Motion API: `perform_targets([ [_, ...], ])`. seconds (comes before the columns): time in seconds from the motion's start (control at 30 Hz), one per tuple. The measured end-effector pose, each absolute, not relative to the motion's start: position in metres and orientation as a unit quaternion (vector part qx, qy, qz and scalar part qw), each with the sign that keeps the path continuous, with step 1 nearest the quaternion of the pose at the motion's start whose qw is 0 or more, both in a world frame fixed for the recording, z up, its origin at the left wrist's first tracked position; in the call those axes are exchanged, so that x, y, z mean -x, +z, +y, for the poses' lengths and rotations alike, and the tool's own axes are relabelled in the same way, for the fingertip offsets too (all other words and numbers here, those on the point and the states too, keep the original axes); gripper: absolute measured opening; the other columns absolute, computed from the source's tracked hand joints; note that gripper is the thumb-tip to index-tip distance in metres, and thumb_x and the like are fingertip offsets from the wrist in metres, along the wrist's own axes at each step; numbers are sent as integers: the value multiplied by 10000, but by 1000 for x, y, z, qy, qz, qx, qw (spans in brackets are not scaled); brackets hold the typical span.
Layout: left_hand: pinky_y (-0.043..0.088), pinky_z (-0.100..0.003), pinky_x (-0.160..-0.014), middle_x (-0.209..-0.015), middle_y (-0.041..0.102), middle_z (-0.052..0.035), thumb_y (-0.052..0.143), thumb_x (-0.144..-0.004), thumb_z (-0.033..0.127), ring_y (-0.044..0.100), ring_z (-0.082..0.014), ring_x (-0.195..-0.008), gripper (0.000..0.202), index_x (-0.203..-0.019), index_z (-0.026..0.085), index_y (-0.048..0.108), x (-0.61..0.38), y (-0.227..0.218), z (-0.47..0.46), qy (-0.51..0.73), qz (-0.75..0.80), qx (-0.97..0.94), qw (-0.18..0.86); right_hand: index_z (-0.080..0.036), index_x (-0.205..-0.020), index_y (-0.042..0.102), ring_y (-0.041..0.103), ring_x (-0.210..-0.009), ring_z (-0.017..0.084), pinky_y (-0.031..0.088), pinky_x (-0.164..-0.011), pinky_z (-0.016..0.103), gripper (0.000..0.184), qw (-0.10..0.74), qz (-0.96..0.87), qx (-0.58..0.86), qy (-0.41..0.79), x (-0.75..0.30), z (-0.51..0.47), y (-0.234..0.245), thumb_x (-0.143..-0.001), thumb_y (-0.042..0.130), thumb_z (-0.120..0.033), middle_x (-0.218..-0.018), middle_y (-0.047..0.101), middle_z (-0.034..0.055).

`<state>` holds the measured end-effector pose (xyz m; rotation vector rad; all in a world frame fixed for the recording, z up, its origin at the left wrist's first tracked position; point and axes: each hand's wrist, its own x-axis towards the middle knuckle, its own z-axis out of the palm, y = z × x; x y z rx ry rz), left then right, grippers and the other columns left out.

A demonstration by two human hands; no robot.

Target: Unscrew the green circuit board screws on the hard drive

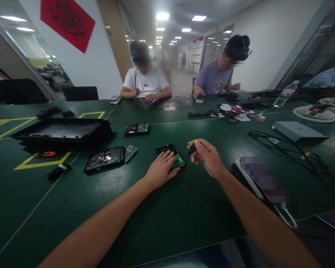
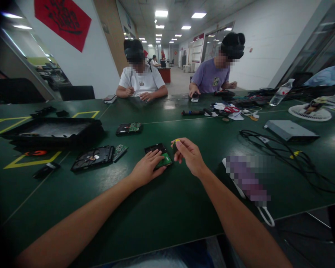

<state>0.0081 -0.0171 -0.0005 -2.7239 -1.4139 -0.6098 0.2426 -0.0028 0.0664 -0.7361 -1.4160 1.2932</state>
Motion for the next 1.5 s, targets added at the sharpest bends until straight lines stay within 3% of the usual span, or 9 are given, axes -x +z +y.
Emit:
perform_targets([
  [0.17,355,-543,-1243,-1554,549,-162,548,-1035,505,420,-338,-1521,474,-1376,182,608,-8,-1,-17,-186,-455,870,14,-224,-1110,673,676,-624,117,481,-501,233,323,514,-586,291,554,-242,-4,68,-1006,602,-521,-1105,746,82],
  [0.4,343,-530,-1254,-1554,547,-169,560,-1032,486,426,-340,-1517,475,-1377,164,613,-8,-2,-17,-187,-457,870,15,-237,-1144,692,603,-566,76,391,-429,195,319,519,-590,305,538,-242,-2,66,-1007,607,-513,-1037,709,43],
  [0.77,360,-537,-1242,-1553,552,-156,552,-1036,483,432,-324,-1516,458,-1375,181,612,-8,-1,-18,-201,-450,870,15,-211,-1122,710,652,-615,111,467,-494,230,374,515,-592,289,549,-244,-2,65,-1033,545,-534,-1046,739,82],
  [1.1,361,-540,-1242,-1540,566,-155,559,-1031,491,426,-329,-1519,468,-1377,180,610,-7,-4,-16,-202,-449,870,20,-222,-1010,619,644,-590,95,434,-444,200,299,519,-584,295,551,-242,-3,67,-989,639,-520,-1078,753,64],
  [1.5,358,-543,-1242,-1541,560,-174,553,-1035,493,427,-337,-1517,471,-1364,162,621,-8,-2,-17,-193,-451,871,20,-210,-998,655,630,-612,103,471,-503,232,308,523,-578,285,558,-241,-2,66,-994,636,-517,-1058,749,69],
])
